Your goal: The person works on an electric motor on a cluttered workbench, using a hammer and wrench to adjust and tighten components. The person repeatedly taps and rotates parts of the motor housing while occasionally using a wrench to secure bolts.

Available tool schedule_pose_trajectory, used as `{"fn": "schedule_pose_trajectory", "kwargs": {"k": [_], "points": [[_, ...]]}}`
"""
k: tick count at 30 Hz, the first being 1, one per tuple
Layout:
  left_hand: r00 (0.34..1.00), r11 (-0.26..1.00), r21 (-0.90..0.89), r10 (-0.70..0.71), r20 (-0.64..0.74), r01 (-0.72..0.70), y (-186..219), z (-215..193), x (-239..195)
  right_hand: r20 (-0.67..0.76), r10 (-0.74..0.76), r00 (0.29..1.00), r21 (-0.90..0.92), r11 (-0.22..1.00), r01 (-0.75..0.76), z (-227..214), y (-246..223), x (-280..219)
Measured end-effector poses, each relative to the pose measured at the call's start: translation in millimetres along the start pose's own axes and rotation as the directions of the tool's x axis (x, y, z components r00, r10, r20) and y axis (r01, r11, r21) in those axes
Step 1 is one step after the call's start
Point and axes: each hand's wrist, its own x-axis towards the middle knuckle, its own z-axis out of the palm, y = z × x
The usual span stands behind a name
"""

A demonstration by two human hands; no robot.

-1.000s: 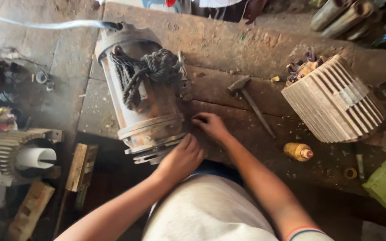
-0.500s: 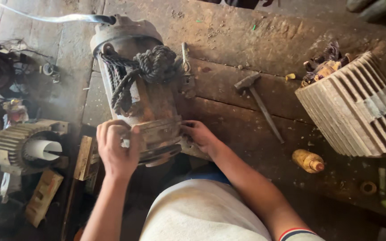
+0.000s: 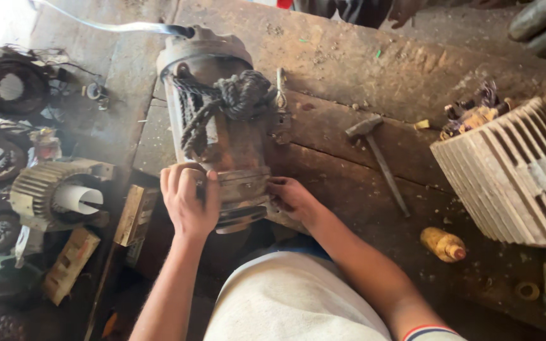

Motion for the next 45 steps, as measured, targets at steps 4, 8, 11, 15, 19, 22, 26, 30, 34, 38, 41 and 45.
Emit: {"fn": "schedule_pose_trajectory", "kwargs": {"k": [4,8,11,15,19,22,26,30,34,38,41,45], "points": [[1.000,1.000,-0.013,-0.012,-0.005,0.012,0,-4,3,-0.047,0.020,0.999,-0.014,1.000,-0.020,14,-6,-6],[0.999,0.999,-0.011,-0.037,-0.017,0.037,2,-8,6,-0.012,0.031,0.999,0.018,0.999,-0.031,15,-4,-12],[0.999,0.999,0.000,-0.041,-0.023,0.041,2,-13,7,-0.111,0.037,0.993,-0.277,0.959,-0.066,9,-3,1],[0.998,1.000,-0.008,-0.022,-0.054,0.022,4,-21,9,-0.037,0.011,0.999,-0.131,0.991,-0.016,5,6,8],[0.997,0.998,-0.031,-0.049,-0.059,0.047,2,-27,8,0.008,0.053,0.999,-0.053,0.997,-0.053,10,3,4],[0.996,0.998,-0.053,-0.043,-0.076,0.039,2,-29,6,0.021,0.084,0.996,-0.039,0.996,-0.083,12,-2,0],[0.996,0.998,-0.053,-0.050,-0.074,0.046,2,-33,5,0.029,0.175,0.984,0.080,0.981,-0.177,8,-1,5],[0.995,0.997,-0.058,-0.063,-0.082,0.058,2,-35,4,0.219,0.173,0.960,0.225,0.949,-0.222,6,-1,10],[0.994,0.996,-0.063,-0.062,-0.086,0.056,1,-36,4,0.040,0.197,0.980,0.127,0.971,-0.200,19,-8,-5],[0.994,0.997,-0.060,-0.058,-0.093,0.053,2,-37,1,0.109,0.171,0.979,0.136,0.973,-0.185,35,-17,-24],[0.994,0.997,-0.055,-0.050,-0.095,0.045,3,-38,2,0.053,0.174,0.983,0.114,0.977,-0.179,38,-18,-24],[0.995,0.996,-0.072,-0.049,-0.083,0.043,3,-38,2,-0.024,0.081,0.996,0.013,0.997,-0.081,26,-10,-11]]}}
